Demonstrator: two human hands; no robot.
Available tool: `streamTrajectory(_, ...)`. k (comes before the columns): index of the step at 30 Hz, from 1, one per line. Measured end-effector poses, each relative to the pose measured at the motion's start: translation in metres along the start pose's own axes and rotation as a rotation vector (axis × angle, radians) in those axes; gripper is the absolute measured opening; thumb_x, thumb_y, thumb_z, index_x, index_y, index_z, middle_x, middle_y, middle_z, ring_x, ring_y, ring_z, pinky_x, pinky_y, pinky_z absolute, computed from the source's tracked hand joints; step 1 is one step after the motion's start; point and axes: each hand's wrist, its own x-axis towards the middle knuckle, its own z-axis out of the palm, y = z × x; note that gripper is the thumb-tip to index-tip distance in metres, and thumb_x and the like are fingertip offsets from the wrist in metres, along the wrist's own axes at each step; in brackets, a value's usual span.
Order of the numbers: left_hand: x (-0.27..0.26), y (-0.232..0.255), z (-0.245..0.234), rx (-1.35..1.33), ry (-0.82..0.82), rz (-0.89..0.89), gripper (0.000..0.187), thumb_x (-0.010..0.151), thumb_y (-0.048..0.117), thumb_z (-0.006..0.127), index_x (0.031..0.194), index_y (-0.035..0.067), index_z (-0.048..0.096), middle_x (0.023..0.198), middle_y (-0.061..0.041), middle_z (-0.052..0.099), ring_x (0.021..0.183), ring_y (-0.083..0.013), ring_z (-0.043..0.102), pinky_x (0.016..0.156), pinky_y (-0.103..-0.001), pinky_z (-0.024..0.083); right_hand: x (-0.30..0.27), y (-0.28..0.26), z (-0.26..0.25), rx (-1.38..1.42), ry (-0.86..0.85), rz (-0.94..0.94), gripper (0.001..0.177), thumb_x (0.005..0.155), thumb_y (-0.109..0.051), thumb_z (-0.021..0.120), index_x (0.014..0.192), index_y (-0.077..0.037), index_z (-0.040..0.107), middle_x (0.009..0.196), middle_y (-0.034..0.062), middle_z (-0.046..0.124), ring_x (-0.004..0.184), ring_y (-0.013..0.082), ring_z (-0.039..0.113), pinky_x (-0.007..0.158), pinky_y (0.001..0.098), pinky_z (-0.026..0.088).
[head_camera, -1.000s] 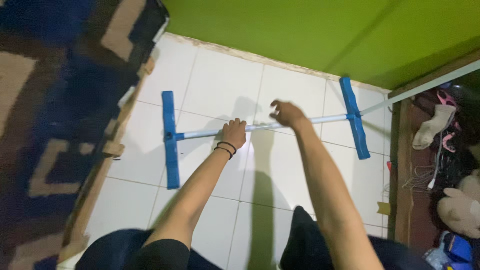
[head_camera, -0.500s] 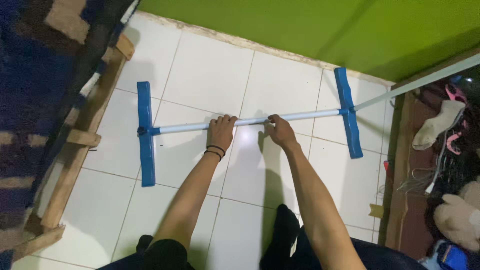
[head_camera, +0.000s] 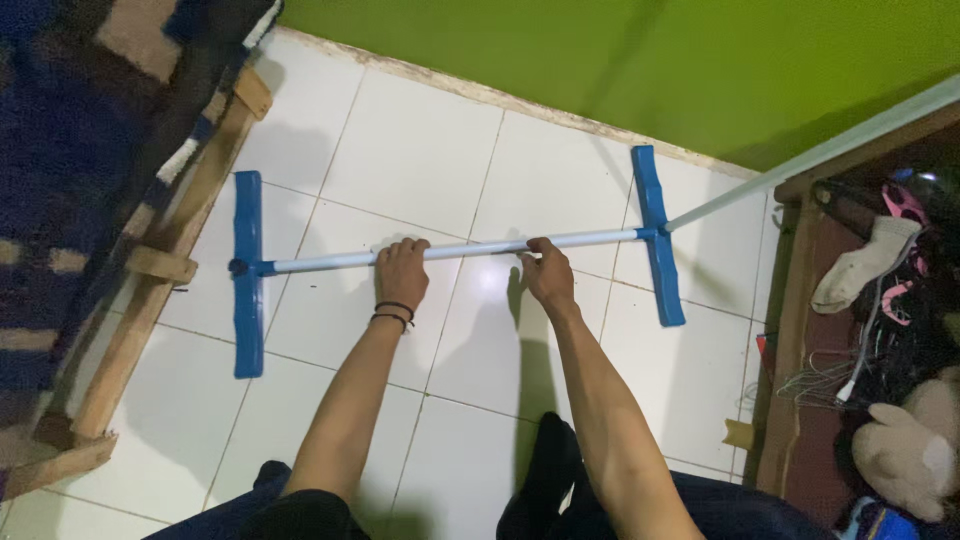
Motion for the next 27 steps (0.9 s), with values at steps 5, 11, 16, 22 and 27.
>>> streamTrajectory(5,-0.010,-0.014,-0.011,-0.012,-0.019,-0.040,0.037,0.085,0.002,0.062,0.119,0.015,0.067,0.111,-0.005,0.066,0.110,-0.0243,0.061,0.104,-0.043,0.040,-0.004,0.009,-0.005,0.020,0.062,0.002,0.034,0.093,-0.016,0.063,0.123,-0.002,0.065,0.117,0.0188,0.073,0.094,0.0312,0.074,0.085,0.0421,0.057)
streamTrajectory(11,-0.016,-0.011,-0.019,-0.043,-0.044,-0.040,0.029,0.091,0.015,0.065,0.120,0.015,0.067,0.113,-0.005,0.065,0.112,-0.0242,0.059,0.107,-0.045,0.037,-0.007,0.026,-0.011,0.037,0.121,0.041,0.035,0.094,-0.019,0.063,0.124,0.000,0.063,0.117,0.0190,0.072,0.093,0.0313,0.073,0.085,0.0423,0.055)
streamTrajectory(16,-0.016,-0.008,-0.018,0.008,-0.100,-0.052,0.022,0.101,0.026,0.062,0.120,0.017,0.067,0.113,-0.005,0.064,0.113,-0.0244,0.058,0.104,-0.048,0.037,0.000,0.036,-0.004,0.104,0.150,0.112,0.041,0.091,-0.021,0.066,0.127,-0.001,0.062,0.121,0.0165,0.071,0.096,0.0287,0.073,0.089,0.0406,0.055)
streamTrajectory(22,-0.018,-0.010,0.002,-0.081,-0.068,-0.080,0.022,0.099,0.022,0.060,0.120,0.017,0.067,0.116,-0.006,0.062,0.117,-0.0251,0.054,0.109,-0.052,0.030,0.002,0.043,-0.001,0.158,0.144,0.187,0.046,0.091,-0.020,0.065,0.132,-0.001,0.056,0.127,0.0176,0.068,0.100,0.0317,0.072,0.089,0.0419,0.056)
streamTrajectory(27,-0.020,-0.013,0.028,-0.256,-0.083,-0.115,0.024,0.098,0.021,0.060,0.121,0.014,0.066,0.119,-0.007,0.057,0.124,-0.0269,0.046,0.116,-0.052,0.019,0.004,0.054,-0.001,0.142,0.163,0.094,0.051,0.090,-0.017,0.067,0.137,-0.004,0.056,0.131,0.0211,0.062,0.115,0.0352,0.065,0.098,0.0421,0.052)
